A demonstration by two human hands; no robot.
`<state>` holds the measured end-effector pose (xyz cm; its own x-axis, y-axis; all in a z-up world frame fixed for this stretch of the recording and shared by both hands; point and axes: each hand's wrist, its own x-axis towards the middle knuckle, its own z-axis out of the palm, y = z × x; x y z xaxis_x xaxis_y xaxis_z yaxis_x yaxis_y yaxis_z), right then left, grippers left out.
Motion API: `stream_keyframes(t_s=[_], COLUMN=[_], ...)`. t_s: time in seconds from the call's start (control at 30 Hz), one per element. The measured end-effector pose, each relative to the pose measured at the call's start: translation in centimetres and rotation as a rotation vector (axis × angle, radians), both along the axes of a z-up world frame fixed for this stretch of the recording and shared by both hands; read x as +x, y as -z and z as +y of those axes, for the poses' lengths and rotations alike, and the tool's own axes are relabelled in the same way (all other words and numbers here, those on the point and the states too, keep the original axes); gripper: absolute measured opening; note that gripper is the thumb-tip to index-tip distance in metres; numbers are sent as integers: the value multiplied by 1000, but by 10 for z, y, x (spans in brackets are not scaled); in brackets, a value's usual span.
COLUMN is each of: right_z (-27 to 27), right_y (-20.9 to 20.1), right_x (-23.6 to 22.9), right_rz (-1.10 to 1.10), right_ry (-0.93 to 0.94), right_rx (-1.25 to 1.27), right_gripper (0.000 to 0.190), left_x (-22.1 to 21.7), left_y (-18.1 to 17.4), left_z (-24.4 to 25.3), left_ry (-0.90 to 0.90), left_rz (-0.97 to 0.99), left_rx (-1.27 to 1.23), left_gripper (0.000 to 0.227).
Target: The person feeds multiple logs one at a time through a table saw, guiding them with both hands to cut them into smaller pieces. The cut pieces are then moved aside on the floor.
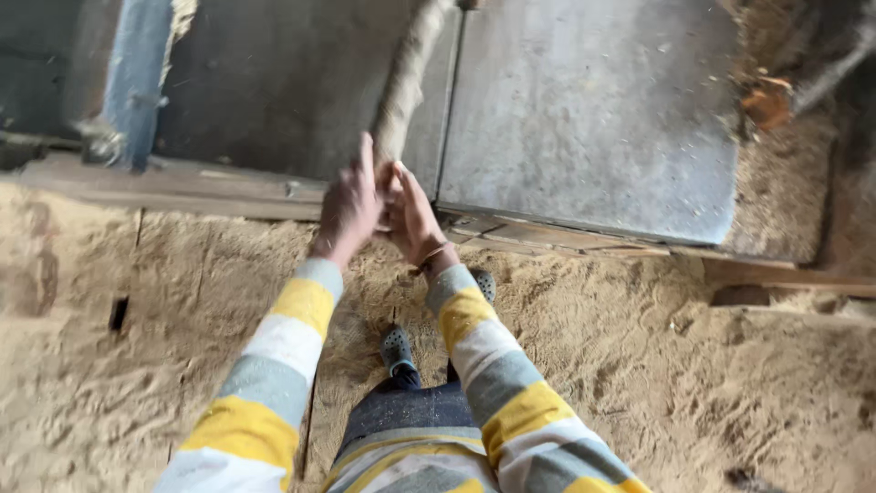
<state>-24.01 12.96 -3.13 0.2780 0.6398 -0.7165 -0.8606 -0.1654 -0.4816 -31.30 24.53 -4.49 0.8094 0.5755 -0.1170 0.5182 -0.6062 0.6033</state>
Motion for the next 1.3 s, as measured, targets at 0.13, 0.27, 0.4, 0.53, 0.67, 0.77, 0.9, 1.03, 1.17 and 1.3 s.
stream_keyframes(t_s=[0.13,0.27,0.4,0.53,0.67,0.77,0.9,1.03,1.17,1.3], right_z=[-49,-156,-259,-324,-373,-393,-399,-393,-385,-368], right_y=[-17,-26,-19,12,49,65,83,74,28,-45], right_x=[52,106,191,342,483,560,606,611,586,547], right_rz=[-231,-209,-506,-1047,-1165,-1135,-916,-792,-645,-404], right_ry=[-76,110,387,448,704,633,614,648,493,374], right_rx=[53,-22,-35,-665,-978,-1217,-868,-660,-668,-532], right_gripper=[88,70,28,28,49,90,106,111,100,90], left_x=[88,143,164,123,91,103,130,162,163,168], left_y=[-9,0,42,71,56,28,5,6,3,4], left_z=[66,146,136,20,-107,-153,-184,-196,-199,-194], left_ry=[-172,-302,-381,-200,37,131,203,248,275,286], left_rz=[-429,-862,-977,-687,-88,103,171,336,297,352], left_rx=[-107,-678,-902,-334,3,116,119,63,96,59], left_gripper=[44,37,74,64,87,108,127,137,138,139])
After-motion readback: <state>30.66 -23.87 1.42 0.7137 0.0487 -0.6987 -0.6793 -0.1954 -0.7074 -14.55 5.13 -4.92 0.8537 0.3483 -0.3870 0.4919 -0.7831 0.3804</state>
